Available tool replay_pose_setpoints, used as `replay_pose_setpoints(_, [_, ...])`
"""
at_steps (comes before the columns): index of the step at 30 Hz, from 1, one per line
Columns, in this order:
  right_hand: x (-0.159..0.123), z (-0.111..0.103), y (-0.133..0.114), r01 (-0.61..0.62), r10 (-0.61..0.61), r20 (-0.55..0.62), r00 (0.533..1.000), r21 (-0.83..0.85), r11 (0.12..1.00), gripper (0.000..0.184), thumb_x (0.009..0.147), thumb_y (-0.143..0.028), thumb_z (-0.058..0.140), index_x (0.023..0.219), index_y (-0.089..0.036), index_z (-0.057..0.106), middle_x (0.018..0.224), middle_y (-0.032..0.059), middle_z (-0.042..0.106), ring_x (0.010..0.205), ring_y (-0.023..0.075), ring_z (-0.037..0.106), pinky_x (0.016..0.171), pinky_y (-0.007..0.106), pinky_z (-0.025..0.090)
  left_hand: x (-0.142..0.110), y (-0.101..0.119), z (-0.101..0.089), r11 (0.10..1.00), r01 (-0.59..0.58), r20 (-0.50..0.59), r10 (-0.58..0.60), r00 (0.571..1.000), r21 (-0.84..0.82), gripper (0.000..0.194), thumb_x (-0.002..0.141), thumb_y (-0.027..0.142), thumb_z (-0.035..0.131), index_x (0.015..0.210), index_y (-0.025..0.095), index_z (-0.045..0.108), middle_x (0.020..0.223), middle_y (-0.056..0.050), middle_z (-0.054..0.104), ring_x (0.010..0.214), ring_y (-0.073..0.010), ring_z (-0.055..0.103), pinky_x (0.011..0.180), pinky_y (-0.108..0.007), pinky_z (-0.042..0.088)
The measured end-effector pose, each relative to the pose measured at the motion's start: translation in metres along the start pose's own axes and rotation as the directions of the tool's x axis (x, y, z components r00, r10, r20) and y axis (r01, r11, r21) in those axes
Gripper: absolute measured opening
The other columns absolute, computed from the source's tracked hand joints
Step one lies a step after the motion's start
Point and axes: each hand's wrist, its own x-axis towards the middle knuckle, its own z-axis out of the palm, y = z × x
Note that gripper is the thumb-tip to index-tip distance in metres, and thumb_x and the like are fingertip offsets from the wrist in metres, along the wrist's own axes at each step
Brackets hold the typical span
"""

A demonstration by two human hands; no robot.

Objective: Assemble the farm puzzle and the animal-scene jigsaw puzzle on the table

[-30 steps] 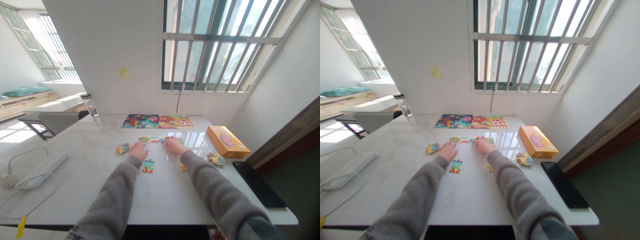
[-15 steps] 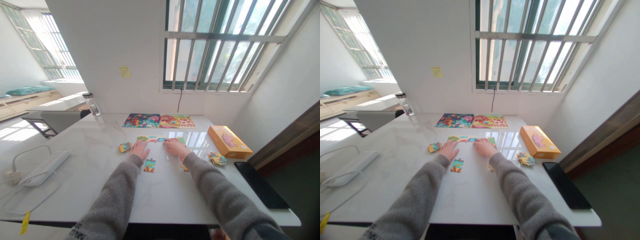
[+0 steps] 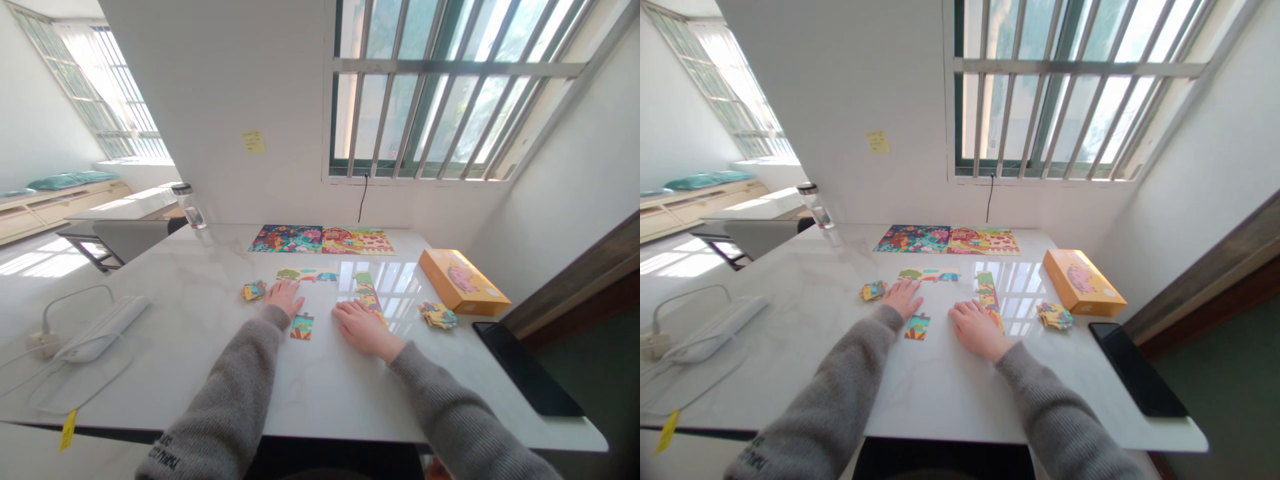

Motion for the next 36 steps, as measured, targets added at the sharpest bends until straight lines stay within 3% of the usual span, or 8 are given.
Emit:
replay_pose_setpoints(5, [-0.003, 0.002, -0.001, -0.021, 0.021, -0.013, 1.0, 0.024, 0.999, 0.041, 0.097, -0.021, 0.044, 0.137, -0.024, 0.053, 0.144, 0.0111, 0.052, 0.135, 0.0254, 0.045, 0.119, 0.049, 0.026, -0.006, 0.008, -0.003, 0.998, -0.058, 0.018, 0.058, 0.998, -0.024, 0.048, 0.093, 0.047, 0.052, 0.137, 0.03, 0.053, 0.15, -0.007, 0.048, 0.138, -0.0287, 0.041, 0.113, -0.047, 0.036])
replay_pose_setpoints(9, [-0.005, 0.004, 0.0, -0.019, 0.019, -0.016, 1.0, 0.04, 0.999, 0.043, 0.097, -0.02, 0.043, 0.138, -0.025, 0.053, 0.146, 0.0103, 0.051, 0.136, 0.0251, 0.044, 0.119, 0.049, 0.026, -0.009, 0.005, -0.011, 0.988, -0.107, -0.072, 0.1, 0.992, -0.109, 0.039, 0.092, 0.038, 0.053, 0.129, 0.029, 0.06, 0.138, -0.004, 0.058, 0.132, -0.0249, 0.047, 0.11, -0.042, 0.04])
replay_pose_setpoints(14, [-0.006, 0.005, 0.002, -0.02, 0.021, -0.025, 0.999, 0.053, 0.998, 0.044, 0.097, -0.021, 0.043, 0.139, -0.025, 0.053, 0.147, 0.0101, 0.05, 0.135, 0.0258, 0.045, 0.117, 0.047, 0.03, -0.013, -0.03, -0.023, 0.984, -0.013, -0.268, -0.035, 0.963, -0.177, 0.043, 0.091, 0.029, 0.051, 0.133, 0.022, 0.056, 0.133, -0.007, 0.061, 0.124, -0.0251, 0.052, 0.111, -0.039, 0.04])
replay_pose_setpoints(18, [-0.006, 0.004, 0.002, -0.026, 0.028, -0.021, 0.999, 0.058, 0.998, 0.044, 0.096, -0.022, 0.045, 0.139, -0.026, 0.055, 0.146, 0.0103, 0.051, 0.134, 0.0269, 0.045, 0.115, 0.047, 0.032, -0.021, -0.066, -0.026, 0.978, 0.066, -0.349, -0.134, 0.928, -0.199, 0.038, 0.088, 0.026, 0.053, 0.126, 0.024, 0.061, 0.126, -0.007, 0.063, 0.121, -0.0264, 0.053, 0.107, -0.039, 0.043])
replay_pose_setpoints(25, [-0.007, 0.002, 0.001, -0.047, 0.046, 0.013, 0.999, 0.067, 0.997, 0.044, 0.097, -0.024, 0.044, 0.14, -0.023, 0.054, 0.148, 0.0102, 0.049, 0.136, 0.0272, 0.043, 0.115, 0.046, 0.032, -0.032, -0.105, -0.023, 0.971, 0.147, -0.237, -0.19, 0.953, -0.187, 0.029, 0.082, 0.025, 0.062, 0.11, 0.026, 0.065, 0.126, -0.005, 0.063, 0.12, -0.0285, 0.053, 0.1, -0.041, 0.045])
replay_pose_setpoints(31, [-0.006, 0.002, 0.002, -0.048, 0.047, 0.018, 0.999, 0.08, 0.996, 0.045, 0.097, -0.024, 0.044, 0.14, -0.023, 0.054, 0.149, 0.0107, 0.049, 0.137, 0.0275, 0.043, 0.115, 0.047, 0.032, -0.034, -0.106, -0.023, 0.962, 0.163, -0.242, -0.215, 0.946, -0.219, 0.017, 0.082, 0.021, 0.061, 0.098, 0.024, 0.065, 0.116, -0.007, 0.064, 0.114, -0.0301, 0.054, 0.094, -0.045, 0.045])
replay_pose_setpoints(36, [-0.006, 0.002, 0.002, -0.052, 0.05, 0.021, 0.999, 0.081, 0.995, 0.045, 0.096, -0.023, 0.046, 0.141, -0.023, 0.054, 0.149, 0.0108, 0.049, 0.137, 0.028, 0.043, 0.115, 0.048, 0.032, -0.035, -0.101, -0.025, 0.955, 0.17, -0.315, -0.243, 0.917, -0.244, 0.022, 0.078, 0.021, 0.066, 0.099, 0.023, 0.064, 0.11, -0.009, 0.062, 0.111, -0.0322, 0.053, 0.092, -0.047, 0.044])
